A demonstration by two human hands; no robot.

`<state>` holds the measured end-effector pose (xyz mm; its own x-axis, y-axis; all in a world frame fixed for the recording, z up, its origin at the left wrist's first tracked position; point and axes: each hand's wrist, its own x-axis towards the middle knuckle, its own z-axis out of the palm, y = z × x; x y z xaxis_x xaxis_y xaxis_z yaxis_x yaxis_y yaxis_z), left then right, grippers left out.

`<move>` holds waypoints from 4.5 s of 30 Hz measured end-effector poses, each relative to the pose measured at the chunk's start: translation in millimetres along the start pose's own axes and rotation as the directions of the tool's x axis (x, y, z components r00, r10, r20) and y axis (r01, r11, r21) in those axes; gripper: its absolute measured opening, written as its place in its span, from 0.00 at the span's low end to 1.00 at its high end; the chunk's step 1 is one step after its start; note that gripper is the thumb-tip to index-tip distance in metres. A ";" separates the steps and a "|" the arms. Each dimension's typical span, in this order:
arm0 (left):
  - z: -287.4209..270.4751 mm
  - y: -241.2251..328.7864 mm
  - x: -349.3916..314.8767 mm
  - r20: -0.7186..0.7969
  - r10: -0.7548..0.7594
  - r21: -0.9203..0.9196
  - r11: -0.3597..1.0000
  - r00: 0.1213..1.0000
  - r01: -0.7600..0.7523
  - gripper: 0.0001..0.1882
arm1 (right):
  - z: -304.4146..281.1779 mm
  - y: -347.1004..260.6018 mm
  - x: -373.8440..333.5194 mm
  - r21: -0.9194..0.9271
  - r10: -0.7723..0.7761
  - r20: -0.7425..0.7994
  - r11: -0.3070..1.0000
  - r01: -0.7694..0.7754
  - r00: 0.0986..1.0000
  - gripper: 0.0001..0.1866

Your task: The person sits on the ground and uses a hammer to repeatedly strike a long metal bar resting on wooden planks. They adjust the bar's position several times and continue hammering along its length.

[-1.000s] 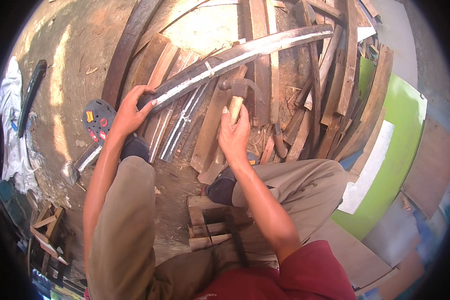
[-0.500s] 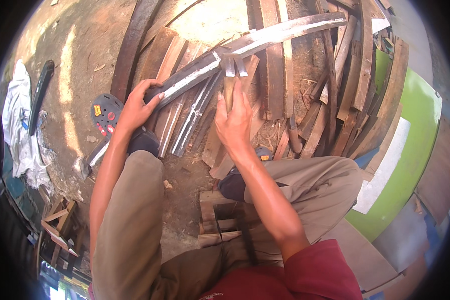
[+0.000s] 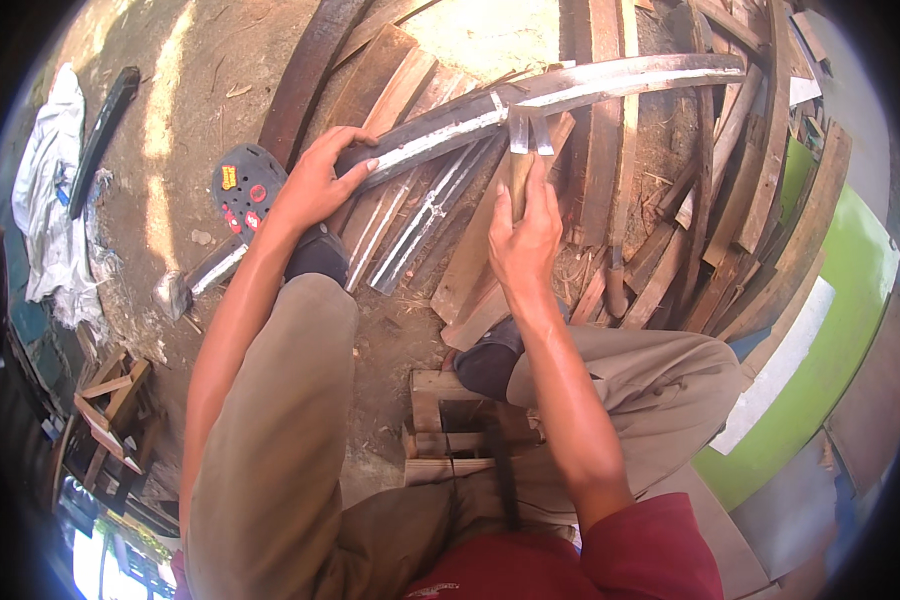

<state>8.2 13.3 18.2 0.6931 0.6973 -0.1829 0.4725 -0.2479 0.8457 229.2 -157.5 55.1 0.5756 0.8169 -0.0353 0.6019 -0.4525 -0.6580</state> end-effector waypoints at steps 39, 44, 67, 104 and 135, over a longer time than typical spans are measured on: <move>9.9 19.2 9.3 -0.095 0.427 0.310 0.871 0.899 -0.381 0.22 | -36.7 -10.2 86.7 0.546 0.011 0.835 0.101 -0.831 0.550 0.37; 14.4 37.0 19.8 -0.070 0.460 0.366 0.837 0.885 -0.406 0.19 | -52.3 -10.5 76.9 0.925 0.101 0.372 0.037 -0.378 0.923 0.37; -6.4 3.3 -10.8 -0.060 0.117 0.249 0.964 0.991 -0.098 0.23 | -25.6 15.2 139.6 0.980 0.257 0.182 0.026 -0.195 0.949 0.14; -5.3 -7.8 -12.3 -0.101 0.080 0.156 0.986 0.992 -0.064 0.19 | -9.8 -1.9 149.8 0.977 0.472 0.061 0.152 -0.149 0.879 0.12; -4.9 -10.1 -10.7 -0.112 0.072 0.124 0.991 0.991 -0.058 0.17 | -42.7 -53.2 177.8 0.155 -0.198 0.897 0.978 0.137 0.396 0.23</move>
<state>-6.6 11.6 14.1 0.6600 0.7485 -0.0641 0.4954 -0.3695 0.7861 323.2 -3.5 116.0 -0.3876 0.7334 -0.5585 0.5815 -0.2755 -0.7655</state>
